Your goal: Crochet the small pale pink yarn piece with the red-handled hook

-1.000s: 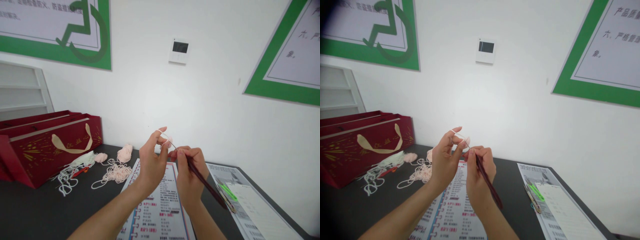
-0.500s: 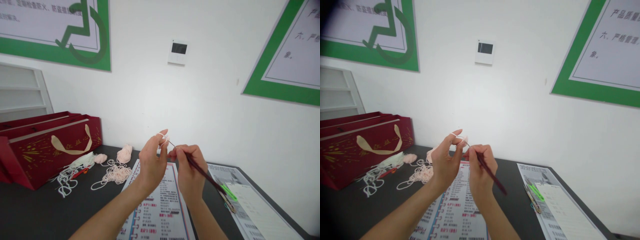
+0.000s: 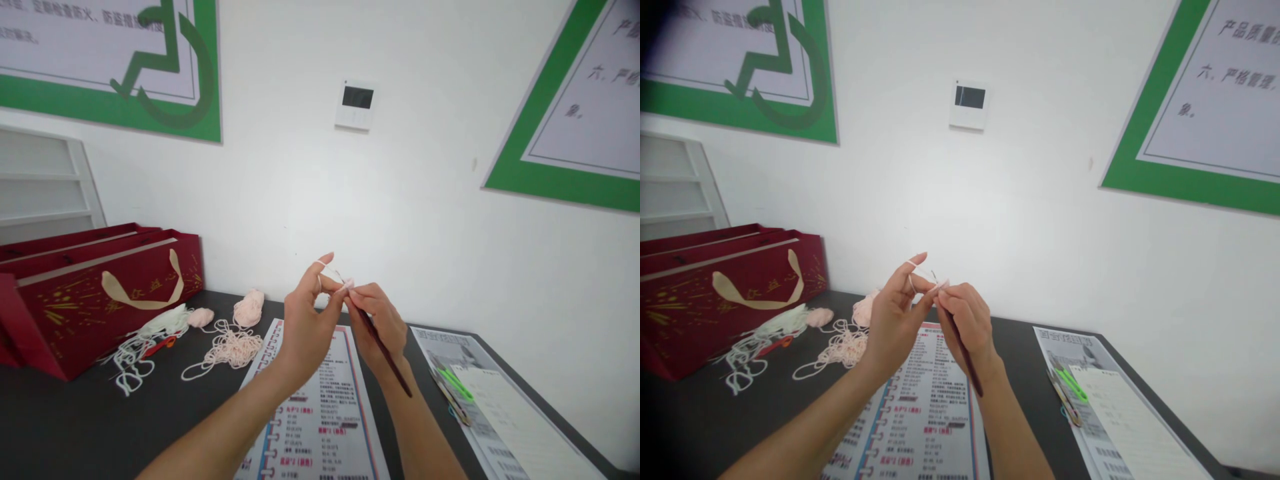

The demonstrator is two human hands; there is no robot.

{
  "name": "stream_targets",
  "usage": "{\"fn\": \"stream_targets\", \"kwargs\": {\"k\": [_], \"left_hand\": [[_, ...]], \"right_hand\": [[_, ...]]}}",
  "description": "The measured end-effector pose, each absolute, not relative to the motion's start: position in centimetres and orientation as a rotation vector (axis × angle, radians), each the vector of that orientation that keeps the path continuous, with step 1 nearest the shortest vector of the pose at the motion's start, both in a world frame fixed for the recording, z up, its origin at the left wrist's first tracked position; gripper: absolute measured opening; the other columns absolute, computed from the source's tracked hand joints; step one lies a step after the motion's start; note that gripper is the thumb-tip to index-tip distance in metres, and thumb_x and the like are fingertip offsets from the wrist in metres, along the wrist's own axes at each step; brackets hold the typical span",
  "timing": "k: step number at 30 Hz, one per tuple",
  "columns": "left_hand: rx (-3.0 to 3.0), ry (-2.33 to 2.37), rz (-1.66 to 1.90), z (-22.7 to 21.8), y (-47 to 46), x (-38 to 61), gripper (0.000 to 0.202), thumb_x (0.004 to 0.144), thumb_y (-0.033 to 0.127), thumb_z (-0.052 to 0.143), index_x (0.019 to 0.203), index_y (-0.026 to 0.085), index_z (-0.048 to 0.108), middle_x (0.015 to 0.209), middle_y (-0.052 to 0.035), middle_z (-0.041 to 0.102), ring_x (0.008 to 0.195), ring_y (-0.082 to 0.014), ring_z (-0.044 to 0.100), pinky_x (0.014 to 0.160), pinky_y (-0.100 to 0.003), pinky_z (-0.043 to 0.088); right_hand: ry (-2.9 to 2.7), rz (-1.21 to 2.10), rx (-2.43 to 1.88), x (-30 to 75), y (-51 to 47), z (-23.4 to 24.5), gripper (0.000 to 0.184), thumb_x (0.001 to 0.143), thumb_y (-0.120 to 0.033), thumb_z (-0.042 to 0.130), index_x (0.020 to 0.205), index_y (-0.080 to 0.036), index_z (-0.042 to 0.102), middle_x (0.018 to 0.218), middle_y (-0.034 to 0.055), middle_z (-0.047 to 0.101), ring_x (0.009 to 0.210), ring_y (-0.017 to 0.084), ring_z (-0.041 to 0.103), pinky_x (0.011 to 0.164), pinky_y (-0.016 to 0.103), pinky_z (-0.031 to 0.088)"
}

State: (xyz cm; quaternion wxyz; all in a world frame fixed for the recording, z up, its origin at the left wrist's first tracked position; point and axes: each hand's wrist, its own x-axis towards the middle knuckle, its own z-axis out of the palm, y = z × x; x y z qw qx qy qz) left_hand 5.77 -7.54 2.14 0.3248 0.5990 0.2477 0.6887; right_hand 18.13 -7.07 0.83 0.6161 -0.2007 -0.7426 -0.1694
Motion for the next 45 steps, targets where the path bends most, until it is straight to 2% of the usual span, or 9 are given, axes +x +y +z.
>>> {"fn": "stream_targets", "kwargs": {"k": [4,8,15,26,31,36,40,42,45], "left_hand": [[1.360,0.512,1.501,3.1,-7.2,5.0,0.059,0.079,0.021,0.069,0.134,0.016,0.047,0.074,0.0021,0.064,0.077,-0.0145,0.062,0.089,-0.035,0.046],[1.156,0.405,1.319,3.7,-7.1,4.5,0.064,0.074,0.018,0.074,0.133,0.014,0.048,0.071,0.0045,0.062,0.068,-0.0098,0.059,0.082,-0.029,0.045],[1.284,0.477,1.486,3.4,-7.3,4.8,0.061,0.079,0.020,0.069,0.135,0.016,0.045,0.072,0.0041,0.060,0.071,-0.0117,0.060,0.081,-0.030,0.048],[1.575,0.509,1.548,3.4,-6.8,4.1,0.059,0.085,0.023,0.064,0.139,0.016,0.041,0.074,0.0026,0.061,0.076,-0.0135,0.060,0.095,-0.035,0.043],[1.599,0.548,1.609,3.4,-6.3,3.7,0.056,0.083,0.024,0.066,0.136,0.017,0.046,0.074,0.0020,0.061,0.075,-0.0142,0.060,0.089,-0.033,0.046],[1.691,0.623,1.680,3.3,-6.2,3.5,0.053,0.085,0.023,0.063,0.136,0.019,0.047,0.077,0.0011,0.062,0.076,-0.0146,0.059,0.088,-0.034,0.046],[1.822,0.710,1.785,3.2,-6.6,3.6,0.045,0.087,0.018,0.059,0.132,0.022,0.052,0.080,0.0004,0.065,0.081,-0.0148,0.059,0.096,-0.035,0.041],[1.822,0.711,1.786,3.3,-6.6,3.5,0.043,0.088,0.018,0.059,0.130,0.022,0.052,0.080,0.0007,0.064,0.081,-0.0143,0.058,0.094,-0.033,0.041],[1.729,0.640,1.737,3.6,-6.4,3.2,0.046,0.086,0.020,0.061,0.131,0.020,0.051,0.078,0.0015,0.061,0.076,-0.0134,0.056,0.086,-0.031,0.044]], "right_hand": [[-1.755,-0.290,-0.411,19.1,-6.7,1.1,0.030,0.082,-0.003,0.060,0.102,-0.024,0.060,0.086,0.0040,0.065,0.073,0.017,0.061,0.058,0.031,0.053],[-1.782,-0.336,-0.385,19.3,-6.7,1.3,0.032,0.082,-0.003,0.059,0.105,-0.026,0.060,0.087,0.0040,0.067,0.075,0.017,0.062,0.058,0.032,0.053],[-1.766,-0.694,-0.433,18.4,-6.5,1.0,0.035,0.080,0.001,0.058,0.107,-0.022,0.057,0.083,0.0067,0.064,0.071,0.018,0.058,0.056,0.032,0.053],[-1.771,-0.489,-0.540,17.7,-8.0,1.8,0.022,0.085,-0.004,0.054,0.097,-0.022,0.055,0.080,0.0046,0.063,0.070,0.016,0.060,0.058,0.029,0.054],[-1.835,-0.532,-0.513,18.0,-8.7,2.1,0.023,0.083,-0.002,0.056,0.090,-0.023,0.054,0.076,0.0026,0.060,0.065,0.015,0.055,0.054,0.027,0.049],[-1.491,0.079,-0.623,16.9,-9.6,2.1,0.013,0.087,-0.011,0.056,0.082,-0.023,0.054,0.067,-0.0030,0.055,0.056,0.011,0.051,0.051,0.025,0.044],[-1.164,0.739,-0.562,16.0,-9.8,2.8,0.023,0.090,-0.021,0.051,0.068,-0.021,0.046,0.056,-0.0055,0.045,0.048,0.010,0.042,0.042,0.022,0.037],[-1.161,0.805,-0.567,16.0,-9.8,3.0,0.024,0.090,-0.022,0.051,0.067,-0.021,0.046,0.057,-0.0047,0.046,0.048,0.010,0.043,0.042,0.022,0.038],[-1.380,0.460,-0.636,16.7,-10.0,2.6,0.011,0.089,-0.017,0.055,0.079,-0.021,0.054,0.065,-0.0029,0.054,0.056,0.011,0.051,0.051,0.025,0.044]]}}
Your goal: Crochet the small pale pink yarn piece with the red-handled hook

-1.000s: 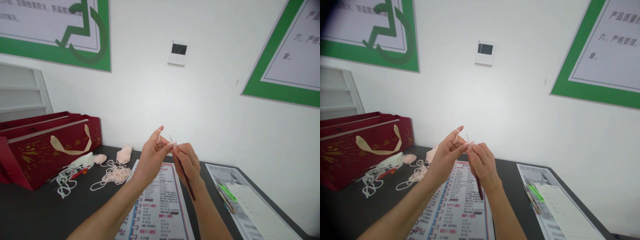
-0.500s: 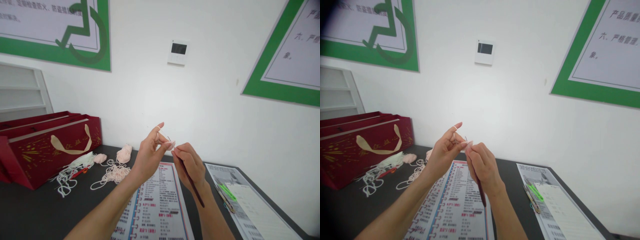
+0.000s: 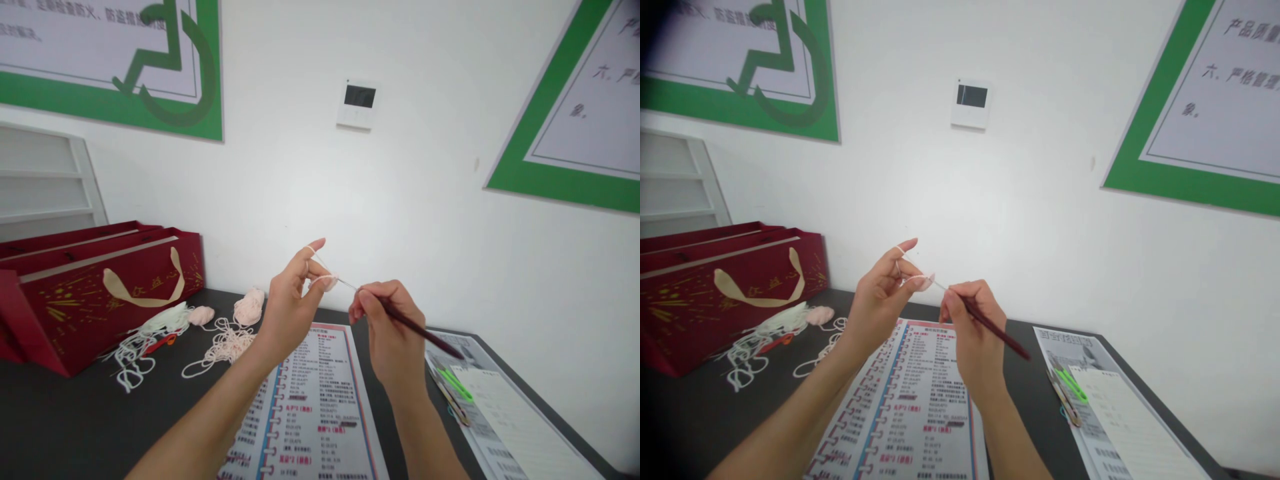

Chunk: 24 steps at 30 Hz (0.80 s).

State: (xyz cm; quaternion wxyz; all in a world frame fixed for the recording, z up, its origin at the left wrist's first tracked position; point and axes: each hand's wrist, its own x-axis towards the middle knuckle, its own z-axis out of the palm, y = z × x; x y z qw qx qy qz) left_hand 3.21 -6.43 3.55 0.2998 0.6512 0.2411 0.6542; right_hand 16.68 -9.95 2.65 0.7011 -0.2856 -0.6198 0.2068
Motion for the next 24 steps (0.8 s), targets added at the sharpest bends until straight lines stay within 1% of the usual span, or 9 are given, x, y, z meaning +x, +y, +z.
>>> {"fn": "stream_targets", "kwargs": {"k": [3,6,9,12,14,16,20,22,24], "left_hand": [[1.675,0.591,1.689,3.8,-6.2,2.8,0.048,0.085,0.021,0.063,0.131,0.018,0.049,0.077,0.0019,0.059,0.074,-0.0131,0.056,0.083,-0.031,0.044],[1.722,0.604,1.659,3.9,-6.1,2.6,0.046,0.086,0.020,0.061,0.130,0.019,0.050,0.076,0.0026,0.058,0.075,-0.0128,0.056,0.084,-0.031,0.043],[1.751,0.608,1.635,3.8,-6.2,2.5,0.044,0.087,0.019,0.061,0.130,0.020,0.051,0.077,0.0030,0.058,0.075,-0.0123,0.055,0.082,-0.030,0.042],[1.721,0.581,1.616,3.8,-6.2,2.4,0.044,0.085,0.018,0.062,0.128,0.020,0.052,0.076,0.0032,0.057,0.074,-0.0123,0.054,0.079,-0.030,0.042],[1.693,0.572,1.610,4.0,-6.2,2.3,0.042,0.084,0.017,0.063,0.125,0.018,0.053,0.074,0.0033,0.057,0.073,-0.0124,0.053,0.080,-0.030,0.041],[1.668,0.570,1.608,4.2,-6.1,2.1,0.040,0.083,0.016,0.062,0.122,0.017,0.053,0.074,0.0033,0.057,0.073,-0.0124,0.054,0.081,-0.031,0.041],[1.677,0.577,1.610,4.2,-6.1,2.1,0.039,0.084,0.015,0.062,0.121,0.016,0.053,0.074,0.0037,0.056,0.074,-0.0121,0.054,0.081,-0.030,0.041],[1.712,0.579,1.627,4.0,-6.1,2.2,0.039,0.085,0.016,0.061,0.123,0.018,0.052,0.076,0.0036,0.056,0.074,-0.0119,0.053,0.081,-0.029,0.041],[1.738,0.580,1.643,3.8,-6.1,2.3,0.039,0.086,0.016,0.060,0.124,0.020,0.052,0.077,0.0033,0.056,0.076,-0.0119,0.053,0.081,-0.029,0.041]], "right_hand": [[-1.740,-0.049,-0.614,17.7,-10.1,2.5,0.015,0.087,-0.007,0.055,0.090,-0.022,0.058,0.081,0.0020,0.061,0.069,0.014,0.055,0.060,0.027,0.048],[-1.985,-0.289,-0.537,18.5,-10.2,2.8,0.019,0.085,-0.002,0.054,0.090,-0.020,0.058,0.085,0.0052,0.061,0.076,0.016,0.054,0.063,0.029,0.048],[-1.915,-0.161,-0.573,18.4,-10.2,2.9,0.017,0.086,-0.003,0.056,0.087,-0.020,0.057,0.083,0.0030,0.061,0.072,0.013,0.054,0.060,0.026,0.046],[-1.611,0.175,-0.678,17.6,-10.2,2.5,0.012,0.091,-0.011,0.053,0.085,-0.022,0.054,0.069,-0.0030,0.057,0.059,0.010,0.053,0.053,0.023,0.044],[-1.512,0.261,-0.720,17.2,-10.2,2.3,0.012,0.093,-0.014,0.050,0.084,-0.022,0.053,0.064,-0.0043,0.054,0.055,0.010,0.052,0.051,0.023,0.044],[-1.634,0.118,-0.692,17.3,-10.2,2.2,0.012,0.091,-0.012,0.052,0.086,-0.021,0.054,0.071,-0.0009,0.058,0.061,0.012,0.054,0.055,0.025,0.046],[-2.021,-0.347,-0.525,18.4,-10.1,2.6,0.018,0.086,-0.002,0.055,0.090,-0.019,0.059,0.085,0.0069,0.062,0.076,0.017,0.054,0.063,0.030,0.048],[-1.978,-0.322,-0.502,18.4,-10.0,2.6,0.021,0.084,0.001,0.056,0.090,-0.020,0.058,0.085,0.0060,0.061,0.075,0.016,0.053,0.062,0.029,0.047],[-1.812,-0.148,-0.520,18.0,-10.0,2.4,0.021,0.084,0.000,0.057,0.088,-0.020,0.058,0.083,0.0030,0.060,0.070,0.013,0.054,0.058,0.026,0.046]]}}
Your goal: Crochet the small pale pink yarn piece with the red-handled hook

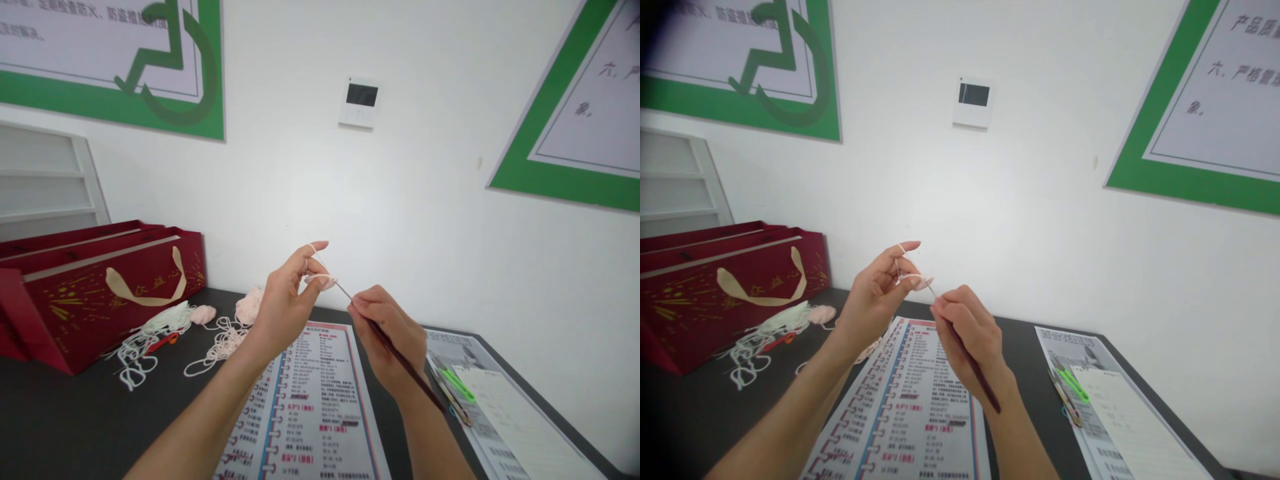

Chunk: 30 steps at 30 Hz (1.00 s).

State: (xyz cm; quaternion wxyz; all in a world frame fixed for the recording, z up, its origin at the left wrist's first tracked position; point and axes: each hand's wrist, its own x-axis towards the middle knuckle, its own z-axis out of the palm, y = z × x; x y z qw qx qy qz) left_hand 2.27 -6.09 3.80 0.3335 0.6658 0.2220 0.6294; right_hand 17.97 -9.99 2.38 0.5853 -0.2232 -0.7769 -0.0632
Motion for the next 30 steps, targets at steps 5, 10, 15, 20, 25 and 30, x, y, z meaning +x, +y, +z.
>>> {"fn": "stream_targets", "kwargs": {"k": [5,10,15,20,25,30], "left_hand": [[1.723,0.609,1.664,3.8,-5.8,2.4,0.037,0.084,0.016,0.061,0.121,0.020,0.054,0.078,0.0028,0.057,0.077,-0.0125,0.055,0.081,-0.030,0.040],[1.624,0.551,1.522,4.6,-6.1,2.2,0.040,0.080,0.015,0.063,0.119,0.015,0.054,0.073,0.0034,0.058,0.074,-0.0127,0.056,0.077,-0.030,0.042],[1.527,0.491,1.477,4.5,-6.1,2.2,0.045,0.079,0.015,0.065,0.122,0.016,0.053,0.074,0.0038,0.059,0.074,-0.0112,0.057,0.075,-0.028,0.043],[1.415,0.366,1.398,3.6,-5.0,2.4,0.044,0.080,0.018,0.068,0.122,0.018,0.054,0.078,0.0037,0.059,0.072,-0.0092,0.056,0.074,-0.025,0.043],[1.490,0.486,1.490,4.2,-5.5,2.3,0.042,0.080,0.016,0.066,0.120,0.015,0.054,0.074,0.0037,0.059,0.073,-0.0106,0.056,0.076,-0.027,0.043],[1.519,0.553,1.478,4.8,-6.5,2.1,0.052,0.079,0.017,0.065,0.128,0.013,0.048,0.073,0.0041,0.057,0.069,-0.0109,0.055,0.072,-0.027,0.044]], "right_hand": [[-1.386,0.359,-0.575,16.5,-9.7,1.5,0.013,0.088,-0.010,0.057,0.084,-0.022,0.059,0.073,-0.0024,0.061,0.061,0.010,0.055,0.055,0.025,0.043],[-1.273,0.693,-0.526,17.3,-9.4,2.4,0.012,0.085,-0.014,0.062,0.074,-0.020,0.061,0.063,-0.0031,0.059,0.057,0.010,0.053,0.053,0.025,0.041],[-1.057,1.095,-0.415,17.4,-9.4,3.5,0.019,0.078,-0.014,0.064,0.062,-0.018,0.055,0.056,-0.0025,0.056,0.051,0.008,0.045,0.045,0.019,0.035],[-0.939,1.270,-0.410,17.1,-9.0,3.4,0.021,0.078,-0.017,0.063,0.060,-0.017,0.052,0.056,-0.0028,0.053,0.049,0.007,0.041,0.043,0.017,0.031],[-1.389,0.559,-0.600,17.7,-9.7,2.8,0.013,0.085,-0.013,0.060,0.075,-0.021,0.059,0.067,-0.0021,0.057,0.060,0.011,0.050,0.054,0.024,0.040],[-1.851,-0.090,-0.542,18.2,-10.2,2.6,0.021,0.085,-0.001,0.055,0.087,-0.022,0.057,0.084,0.0019,0.058,0.071,0.012,0.052,0.058,0.025,0.043]]}}
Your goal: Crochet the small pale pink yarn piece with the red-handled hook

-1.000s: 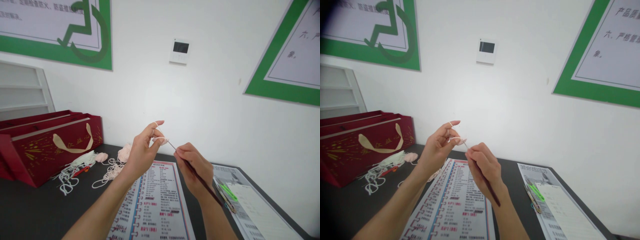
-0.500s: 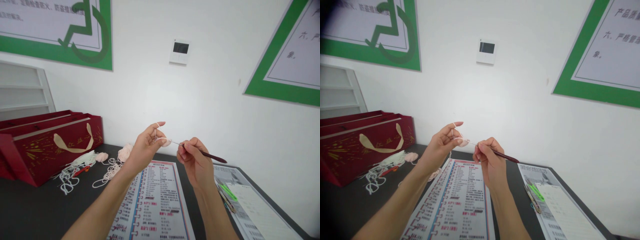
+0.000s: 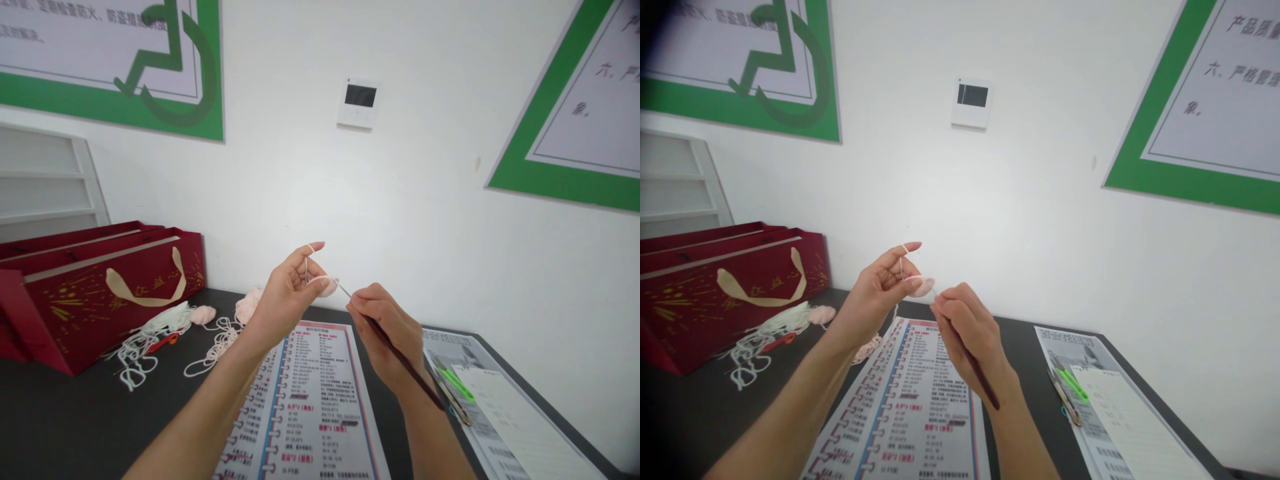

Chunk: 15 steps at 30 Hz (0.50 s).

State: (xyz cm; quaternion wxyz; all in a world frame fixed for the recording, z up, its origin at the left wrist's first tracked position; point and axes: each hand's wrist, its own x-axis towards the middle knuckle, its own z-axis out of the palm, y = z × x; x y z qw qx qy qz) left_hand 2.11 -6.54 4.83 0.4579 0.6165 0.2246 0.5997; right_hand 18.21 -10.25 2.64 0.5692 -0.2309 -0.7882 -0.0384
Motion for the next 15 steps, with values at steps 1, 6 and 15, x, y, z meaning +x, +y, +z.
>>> {"fn": "stream_targets", "kwargs": {"k": [1,6,15], "left_hand": [[1.525,0.559,1.484,4.8,-6.6,2.2,0.055,0.079,0.017,0.066,0.130,0.013,0.047,0.073,0.0040,0.057,0.070,-0.0111,0.055,0.073,-0.027,0.044],[1.613,0.590,1.589,4.2,-6.5,2.5,0.056,0.082,0.019,0.065,0.134,0.016,0.046,0.075,0.0034,0.056,0.073,-0.0119,0.055,0.079,-0.029,0.045],[1.810,0.595,1.670,3.6,-7.3,3.4,0.057,0.087,0.016,0.059,0.141,0.025,0.041,0.076,0.0020,0.058,0.077,-0.0142,0.055,0.086,-0.033,0.045]], "right_hand": [[-1.878,-0.163,-0.540,18.2,-10.2,2.7,0.021,0.085,0.000,0.054,0.087,-0.022,0.056,0.084,0.0024,0.058,0.071,0.013,0.052,0.057,0.025,0.044],[-1.915,-0.377,-0.564,17.5,-10.2,2.8,0.021,0.086,0.000,0.050,0.088,-0.020,0.054,0.082,0.0049,0.057,0.072,0.015,0.049,0.059,0.029,0.046],[-1.697,-0.244,-0.581,16.6,-9.0,1.4,0.023,0.086,-0.001,0.054,0.095,-0.022,0.054,0.083,0.0034,0.059,0.070,0.013,0.056,0.058,0.027,0.050]]}}
